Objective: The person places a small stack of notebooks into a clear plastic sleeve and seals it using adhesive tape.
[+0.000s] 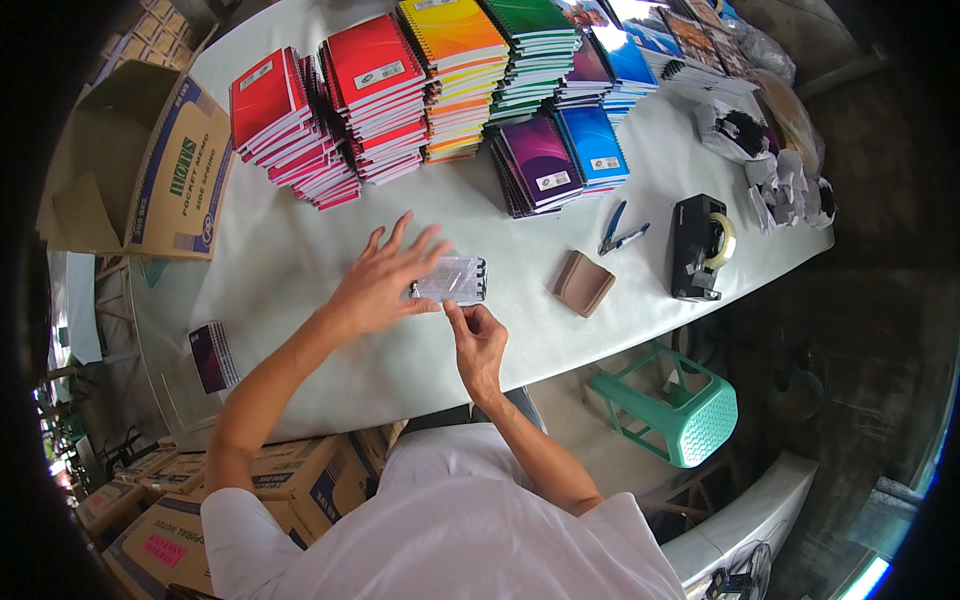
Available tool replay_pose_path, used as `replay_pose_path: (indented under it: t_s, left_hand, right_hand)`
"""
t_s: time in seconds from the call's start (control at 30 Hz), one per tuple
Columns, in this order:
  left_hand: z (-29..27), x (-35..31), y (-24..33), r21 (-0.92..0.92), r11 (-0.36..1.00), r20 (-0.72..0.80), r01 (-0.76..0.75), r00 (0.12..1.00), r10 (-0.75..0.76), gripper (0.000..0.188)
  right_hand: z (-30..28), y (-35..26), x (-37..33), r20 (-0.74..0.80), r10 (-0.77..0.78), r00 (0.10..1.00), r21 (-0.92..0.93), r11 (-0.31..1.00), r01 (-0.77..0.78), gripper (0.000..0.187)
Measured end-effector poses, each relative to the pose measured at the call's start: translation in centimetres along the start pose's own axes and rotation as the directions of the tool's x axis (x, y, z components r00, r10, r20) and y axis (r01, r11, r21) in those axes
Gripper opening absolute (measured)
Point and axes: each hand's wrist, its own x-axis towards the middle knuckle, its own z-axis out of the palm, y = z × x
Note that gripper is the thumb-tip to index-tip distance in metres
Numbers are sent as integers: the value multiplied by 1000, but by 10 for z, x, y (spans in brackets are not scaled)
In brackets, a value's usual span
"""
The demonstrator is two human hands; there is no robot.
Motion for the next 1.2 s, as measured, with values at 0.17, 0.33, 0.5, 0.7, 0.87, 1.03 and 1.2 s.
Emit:
replay_pose_path:
  t_s: [0.17, 0.33, 0.5, 0.7, 0.87, 1.03, 1.2]
  left_hand:
    - [21, 25, -18, -432, 875, 355, 218, 933, -58, 84]
    - [14, 23, 7, -251, 950, 315, 187, 944, -103, 83]
    - [36, -14, 46, 66, 996, 105, -52, 993, 45, 78]
    - [-9, 14, 100, 227, 969, 707, -98, 701, -95, 58]
    - [-48, 44, 103, 159, 939, -435, 306, 875, -212, 57]
    - [-90, -63, 135, -183, 809, -683, 558, 520, -513, 65]
    - [-39, -151, 168, -530, 528, -446, 664, 311, -839, 46]
  right_hand:
    - [-5, 2, 11, 148, -29, 989, -532, 840, 104, 34]
    - [-46, 47, 56, 498, 39, 866, -209, 975, 76, 35]
    - [-82, 20, 101, 802, 475, 363, 105, 486, -868, 54]
    - [-33, 13, 146, 870, 373, 323, -121, 796, -594, 49]
    - [138, -27, 77, 872, 353, 339, -232, 908, -349, 66]
    - [310, -29, -76, 983, 90, 161, -47, 966, -253, 84]
    - [413, -6, -94, 896, 23, 443, -234, 873, 429, 77]
